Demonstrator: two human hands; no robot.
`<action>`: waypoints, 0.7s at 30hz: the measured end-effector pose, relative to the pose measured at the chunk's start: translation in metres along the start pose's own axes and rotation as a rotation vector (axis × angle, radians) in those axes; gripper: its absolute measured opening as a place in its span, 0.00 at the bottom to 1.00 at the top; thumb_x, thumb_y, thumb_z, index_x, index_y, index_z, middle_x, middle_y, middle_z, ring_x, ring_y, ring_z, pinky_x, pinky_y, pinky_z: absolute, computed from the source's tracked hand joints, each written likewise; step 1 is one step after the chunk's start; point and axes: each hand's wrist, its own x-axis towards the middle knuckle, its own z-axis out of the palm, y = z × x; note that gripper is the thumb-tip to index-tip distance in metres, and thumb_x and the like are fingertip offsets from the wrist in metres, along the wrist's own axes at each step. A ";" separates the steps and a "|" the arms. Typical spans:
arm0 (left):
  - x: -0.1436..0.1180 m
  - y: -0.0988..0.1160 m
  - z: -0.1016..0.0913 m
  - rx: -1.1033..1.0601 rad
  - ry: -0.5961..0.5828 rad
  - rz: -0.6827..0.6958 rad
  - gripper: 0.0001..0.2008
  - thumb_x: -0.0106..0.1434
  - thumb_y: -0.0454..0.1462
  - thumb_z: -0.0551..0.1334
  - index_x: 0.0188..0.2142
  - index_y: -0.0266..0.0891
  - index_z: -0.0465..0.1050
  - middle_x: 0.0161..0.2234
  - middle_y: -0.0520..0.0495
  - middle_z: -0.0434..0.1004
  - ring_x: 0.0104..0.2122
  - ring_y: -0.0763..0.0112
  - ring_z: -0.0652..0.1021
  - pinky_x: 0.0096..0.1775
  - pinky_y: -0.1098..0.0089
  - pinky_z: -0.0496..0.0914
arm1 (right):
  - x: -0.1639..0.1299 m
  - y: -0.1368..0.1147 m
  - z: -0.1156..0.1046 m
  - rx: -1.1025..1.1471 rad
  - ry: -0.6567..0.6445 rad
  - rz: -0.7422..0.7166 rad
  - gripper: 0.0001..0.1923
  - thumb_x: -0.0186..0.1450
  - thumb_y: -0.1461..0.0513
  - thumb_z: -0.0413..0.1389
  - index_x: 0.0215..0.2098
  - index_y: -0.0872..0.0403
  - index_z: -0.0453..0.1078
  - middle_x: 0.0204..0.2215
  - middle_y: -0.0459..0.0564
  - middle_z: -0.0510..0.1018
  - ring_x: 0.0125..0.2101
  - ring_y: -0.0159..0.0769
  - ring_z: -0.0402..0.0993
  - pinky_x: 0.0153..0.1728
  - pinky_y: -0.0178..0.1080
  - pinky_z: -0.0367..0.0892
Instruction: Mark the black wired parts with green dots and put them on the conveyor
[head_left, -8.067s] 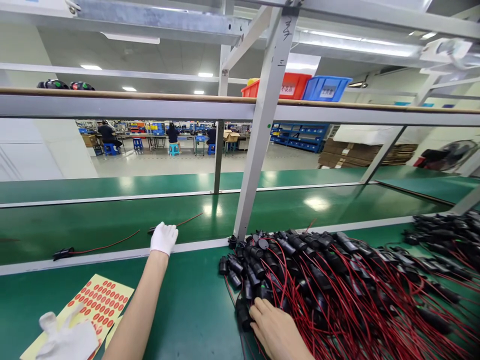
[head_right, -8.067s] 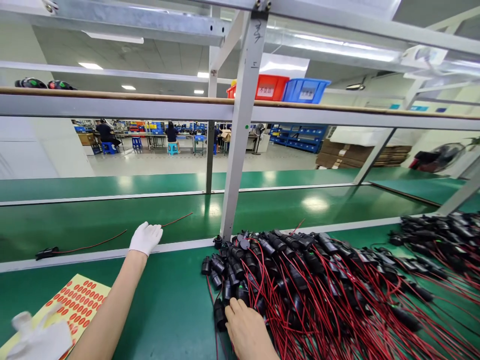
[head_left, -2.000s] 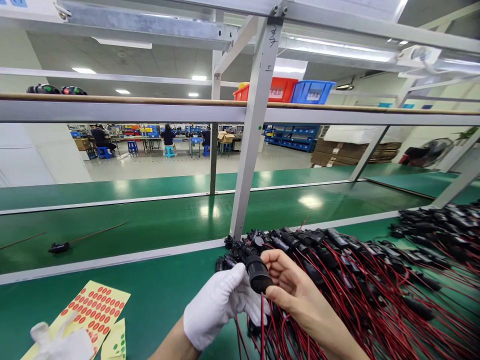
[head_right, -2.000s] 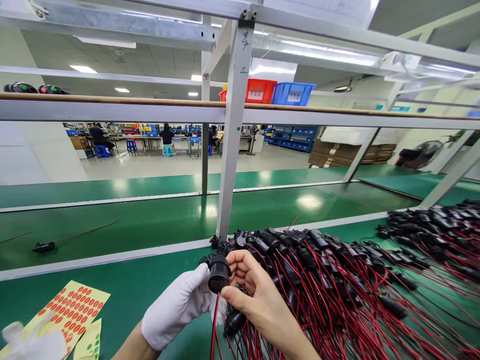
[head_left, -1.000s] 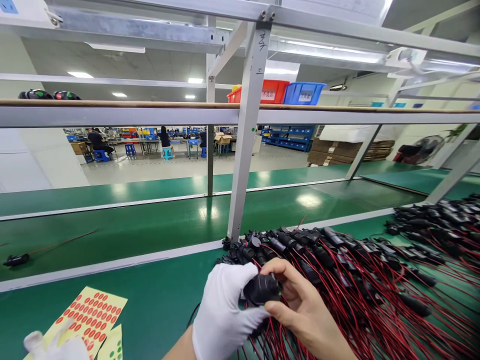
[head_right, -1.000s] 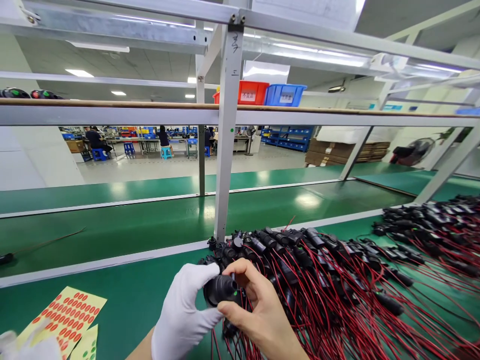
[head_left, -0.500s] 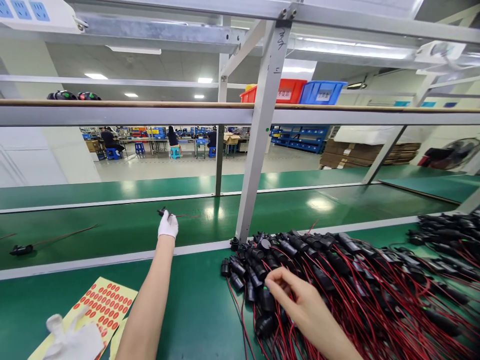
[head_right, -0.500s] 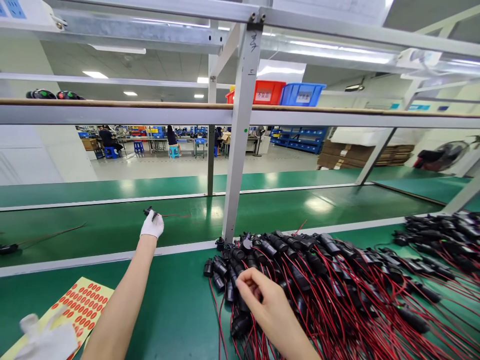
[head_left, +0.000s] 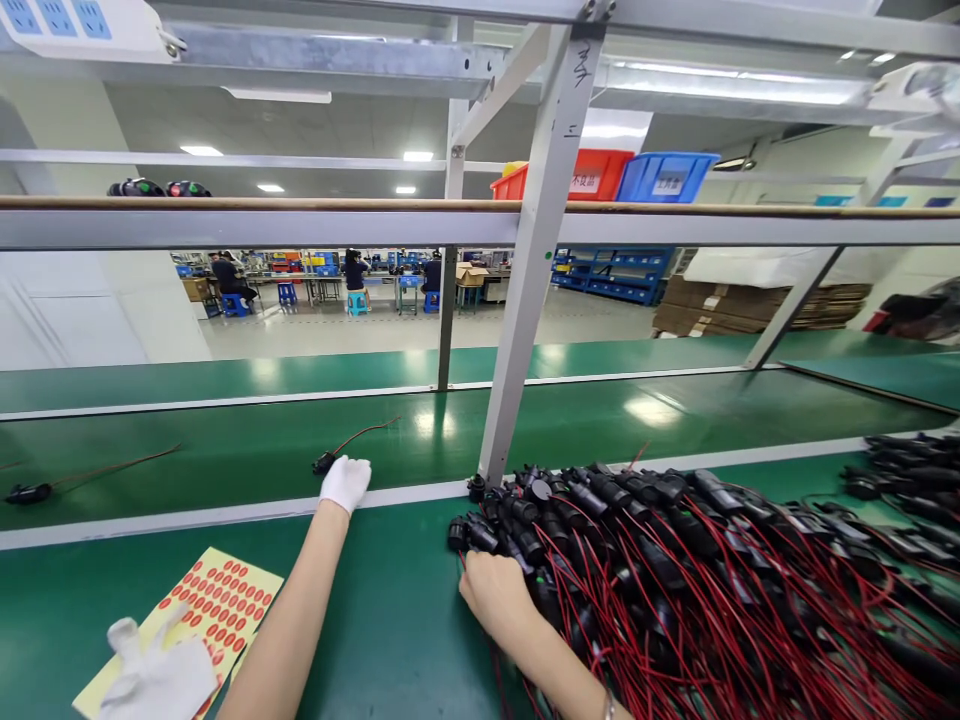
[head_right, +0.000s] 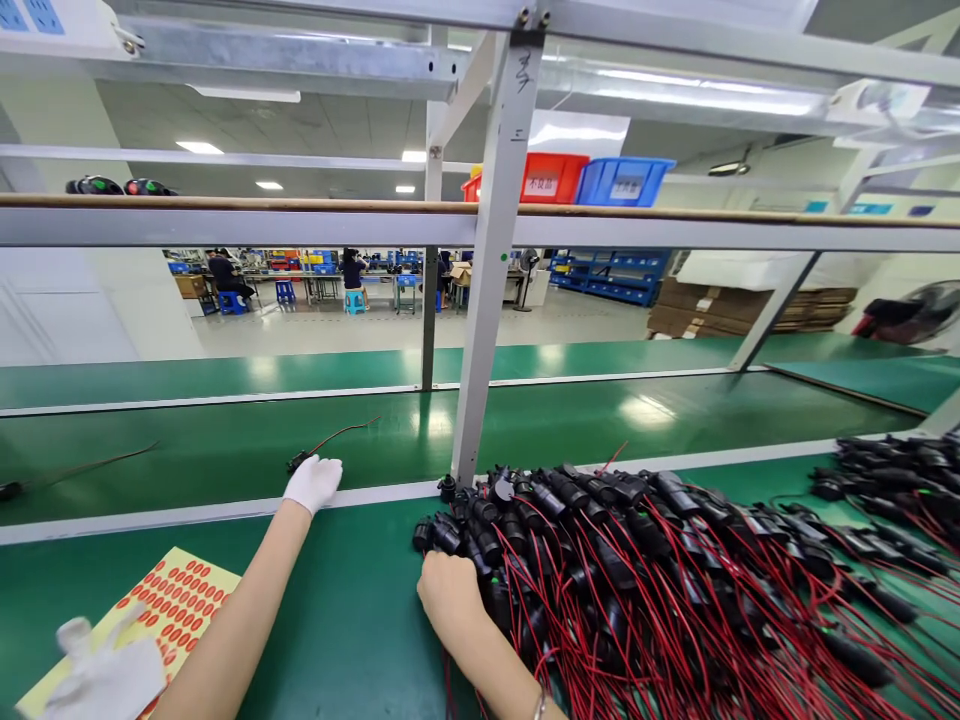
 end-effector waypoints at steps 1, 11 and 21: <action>-0.007 -0.008 -0.001 0.054 -0.071 -0.034 0.15 0.70 0.42 0.61 0.51 0.37 0.72 0.48 0.43 0.76 0.41 0.67 0.79 0.42 0.62 0.77 | 0.002 0.003 -0.008 0.026 0.008 0.014 0.12 0.71 0.57 0.58 0.47 0.58 0.73 0.41 0.50 0.79 0.36 0.35 0.79 0.38 0.42 0.76; -0.105 -0.106 0.003 0.493 -0.803 -0.534 0.32 0.65 0.55 0.61 0.41 0.22 0.78 0.32 0.31 0.82 0.28 0.57 0.83 0.32 0.63 0.75 | -0.022 0.017 -0.091 0.431 0.264 -0.017 0.19 0.75 0.59 0.46 0.26 0.52 0.66 0.19 0.41 0.73 0.21 0.31 0.71 0.23 0.32 0.62; -0.146 -0.115 0.043 -0.002 -0.872 -0.414 0.21 0.66 0.49 0.65 0.43 0.30 0.79 0.37 0.41 0.82 0.29 0.75 0.81 0.35 0.76 0.72 | -0.097 0.008 -0.102 0.574 0.590 -0.288 0.15 0.73 0.61 0.48 0.28 0.50 0.64 0.18 0.38 0.67 0.14 0.26 0.65 0.16 0.30 0.58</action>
